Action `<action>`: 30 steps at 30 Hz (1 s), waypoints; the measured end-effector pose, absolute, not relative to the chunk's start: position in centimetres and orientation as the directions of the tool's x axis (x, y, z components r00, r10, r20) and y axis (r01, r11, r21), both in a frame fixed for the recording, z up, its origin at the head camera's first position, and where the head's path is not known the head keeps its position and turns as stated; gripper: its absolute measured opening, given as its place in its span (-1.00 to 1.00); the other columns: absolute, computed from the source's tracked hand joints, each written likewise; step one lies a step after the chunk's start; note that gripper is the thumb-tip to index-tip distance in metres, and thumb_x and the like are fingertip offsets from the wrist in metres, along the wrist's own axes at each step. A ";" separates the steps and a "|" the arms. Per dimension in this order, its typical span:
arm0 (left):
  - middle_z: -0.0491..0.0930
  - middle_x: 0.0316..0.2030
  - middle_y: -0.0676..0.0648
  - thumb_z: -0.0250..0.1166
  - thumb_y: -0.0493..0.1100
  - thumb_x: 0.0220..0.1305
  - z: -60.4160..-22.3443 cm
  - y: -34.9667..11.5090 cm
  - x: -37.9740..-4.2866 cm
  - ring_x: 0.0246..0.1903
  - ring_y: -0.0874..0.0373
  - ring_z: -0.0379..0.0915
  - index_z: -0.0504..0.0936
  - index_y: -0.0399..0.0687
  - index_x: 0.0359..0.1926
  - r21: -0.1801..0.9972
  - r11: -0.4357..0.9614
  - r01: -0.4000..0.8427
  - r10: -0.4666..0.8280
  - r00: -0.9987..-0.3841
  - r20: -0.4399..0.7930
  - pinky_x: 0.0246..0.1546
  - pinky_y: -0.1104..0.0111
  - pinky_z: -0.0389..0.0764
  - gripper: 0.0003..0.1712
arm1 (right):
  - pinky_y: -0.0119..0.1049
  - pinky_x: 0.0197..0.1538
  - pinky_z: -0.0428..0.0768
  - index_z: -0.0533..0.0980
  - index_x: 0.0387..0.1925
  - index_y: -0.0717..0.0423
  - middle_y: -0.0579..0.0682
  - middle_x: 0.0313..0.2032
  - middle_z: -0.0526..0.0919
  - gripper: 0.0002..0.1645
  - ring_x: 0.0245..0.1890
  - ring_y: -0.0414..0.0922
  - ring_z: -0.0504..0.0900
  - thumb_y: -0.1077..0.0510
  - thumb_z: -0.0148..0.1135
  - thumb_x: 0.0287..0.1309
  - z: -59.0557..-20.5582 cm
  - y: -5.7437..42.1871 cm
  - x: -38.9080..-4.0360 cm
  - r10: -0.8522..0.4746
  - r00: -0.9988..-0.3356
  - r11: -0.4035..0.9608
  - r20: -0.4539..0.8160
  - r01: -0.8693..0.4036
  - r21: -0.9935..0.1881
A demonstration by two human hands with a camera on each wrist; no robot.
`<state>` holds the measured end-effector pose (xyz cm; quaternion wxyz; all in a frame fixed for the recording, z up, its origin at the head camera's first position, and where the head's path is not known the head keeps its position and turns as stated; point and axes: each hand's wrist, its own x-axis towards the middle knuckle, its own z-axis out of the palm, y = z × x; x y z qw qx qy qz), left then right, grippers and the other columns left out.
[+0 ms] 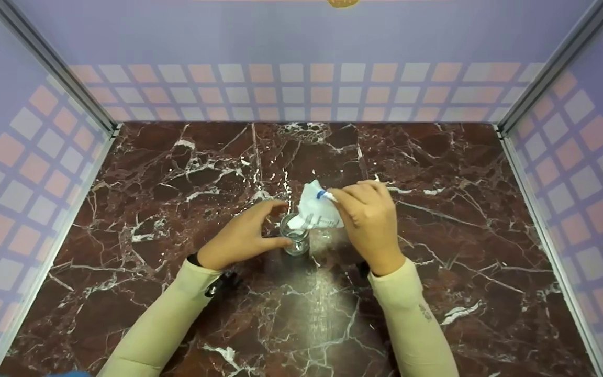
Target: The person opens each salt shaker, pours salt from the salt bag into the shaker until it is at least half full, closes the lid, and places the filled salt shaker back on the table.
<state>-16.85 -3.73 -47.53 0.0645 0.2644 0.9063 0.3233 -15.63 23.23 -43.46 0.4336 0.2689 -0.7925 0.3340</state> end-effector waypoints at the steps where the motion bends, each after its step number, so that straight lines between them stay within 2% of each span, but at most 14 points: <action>1: 0.41 0.42 -0.07 0.43 0.36 0.20 -47.5 -3.7 -16.9 0.35 0.00 0.39 0.27 0.01 0.51 0.620 0.645 0.447 0.521 -0.851 0.071 0.40 0.11 0.39 0.02 | -0.04 0.03 0.55 0.79 -0.28 0.17 0.07 -0.40 0.77 -0.87 -0.37 0.11 0.66 0.35 0.49 0.07 -43.6 23.1 -15.6 -0.150 -0.479 0.633 0.865 -0.718 -0.288; 6: 0.41 0.40 -0.08 0.33 0.40 0.27 -46.8 -3.8 -16.8 0.38 0.03 0.33 0.22 -0.03 0.54 0.625 0.581 0.521 0.505 -0.833 0.226 0.43 0.13 0.33 0.02 | -0.01 -0.06 0.56 0.79 -0.26 0.17 0.08 -0.40 0.76 -0.86 -0.37 0.14 0.65 0.34 0.48 0.09 -43.8 22.4 -15.3 -0.212 -0.486 0.634 0.847 -0.729 -0.259; 11: 0.42 0.38 -0.04 0.33 0.28 0.35 -45.8 -3.9 -16.4 0.38 0.08 0.31 0.28 -0.04 0.50 0.651 0.494 0.576 0.461 -0.809 0.365 0.45 0.15 0.30 -0.12 | -0.02 -0.13 0.56 0.79 -0.27 0.18 0.06 -0.41 0.75 -0.88 -0.40 0.11 0.63 0.34 0.48 0.11 -43.7 21.7 -14.9 -0.251 -0.486 0.629 0.837 -0.739 -0.241; 18: 0.53 0.24 -0.03 0.31 0.14 0.42 -44.4 -3.3 -15.9 0.27 0.16 0.39 0.45 -0.09 0.37 0.580 0.405 0.707 0.481 -0.704 0.522 0.38 0.28 0.35 -0.35 | -0.05 -0.16 0.58 0.78 -0.30 0.17 0.02 -0.42 0.77 -0.87 -0.45 0.02 0.65 0.36 0.49 0.07 -43.6 20.8 -14.3 -0.310 -0.451 0.597 0.837 -0.777 -0.198; 22: 0.56 0.14 0.00 0.32 0.06 0.44 -44.1 -2.8 -15.8 0.18 0.19 0.42 0.54 -0.04 0.30 0.544 0.374 0.751 0.489 -0.659 0.572 0.27 0.32 0.44 -0.48 | -0.06 -0.21 0.59 0.77 -0.30 0.15 0.01 -0.43 0.76 -0.85 -0.47 0.01 0.65 0.36 0.51 0.04 -43.5 20.3 -14.1 -0.344 -0.424 0.583 0.838 -0.796 -0.163; 30: 0.63 0.05 0.00 0.30 0.01 0.46 -43.8 -2.3 -15.6 0.07 0.19 0.50 0.66 -0.02 0.15 0.533 0.369 0.761 0.494 -0.647 0.582 0.15 0.32 0.52 -0.64 | -0.07 -0.18 0.61 0.77 -0.28 0.14 0.00 -0.43 0.75 -0.83 -0.45 0.01 0.65 0.36 0.51 0.04 -43.4 20.3 -13.7 -0.378 -0.421 0.584 0.825 -0.800 -0.141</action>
